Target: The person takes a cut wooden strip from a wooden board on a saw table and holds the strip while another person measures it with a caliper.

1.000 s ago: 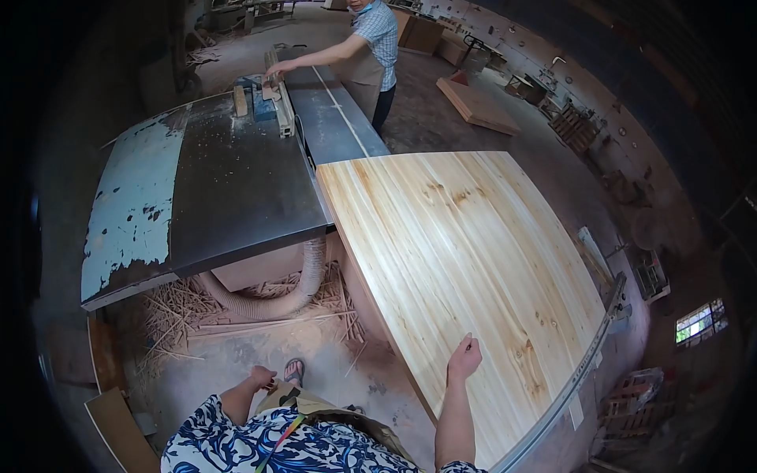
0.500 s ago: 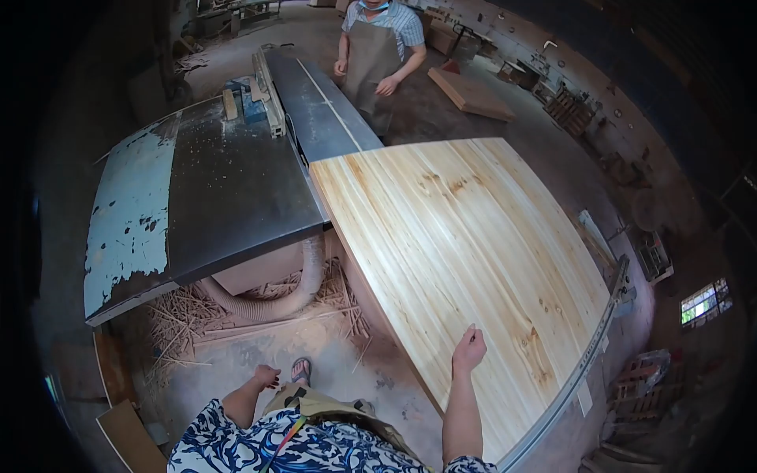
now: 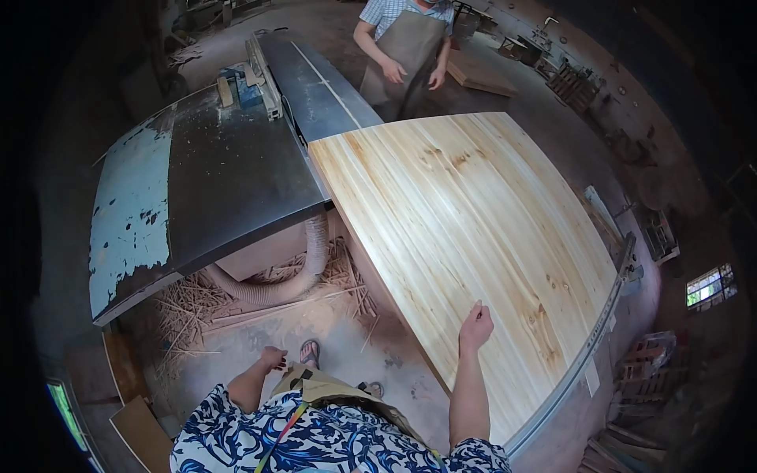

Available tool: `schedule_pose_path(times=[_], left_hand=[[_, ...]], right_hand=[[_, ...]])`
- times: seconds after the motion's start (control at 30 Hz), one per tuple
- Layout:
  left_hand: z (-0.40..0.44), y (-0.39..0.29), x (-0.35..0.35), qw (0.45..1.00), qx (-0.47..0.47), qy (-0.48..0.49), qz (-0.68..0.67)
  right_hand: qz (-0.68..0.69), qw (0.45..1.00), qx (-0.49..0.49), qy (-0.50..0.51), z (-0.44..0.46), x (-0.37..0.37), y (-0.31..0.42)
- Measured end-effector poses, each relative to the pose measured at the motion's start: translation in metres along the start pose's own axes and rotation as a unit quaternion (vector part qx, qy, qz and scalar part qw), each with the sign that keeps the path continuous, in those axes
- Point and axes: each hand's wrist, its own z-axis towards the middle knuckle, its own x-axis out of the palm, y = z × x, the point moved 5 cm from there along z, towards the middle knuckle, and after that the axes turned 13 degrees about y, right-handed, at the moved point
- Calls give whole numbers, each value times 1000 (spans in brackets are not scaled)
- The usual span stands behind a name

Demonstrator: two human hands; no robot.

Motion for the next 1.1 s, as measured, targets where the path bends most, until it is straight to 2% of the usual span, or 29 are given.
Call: schedule_pose_path(times=[0.37,0.77,1.1], left_hand=[[-6,-11,-3,1000,10,-3,17],[-12,-13,-3,999,10,-4,30],[-19,-10,-1,1000,19,10,11]], right_hand=[[20,1000,4,-8,3,-3,5],[11,998,57,-9,1,-11,6],[3,997,67,44,-34,-18,16]])
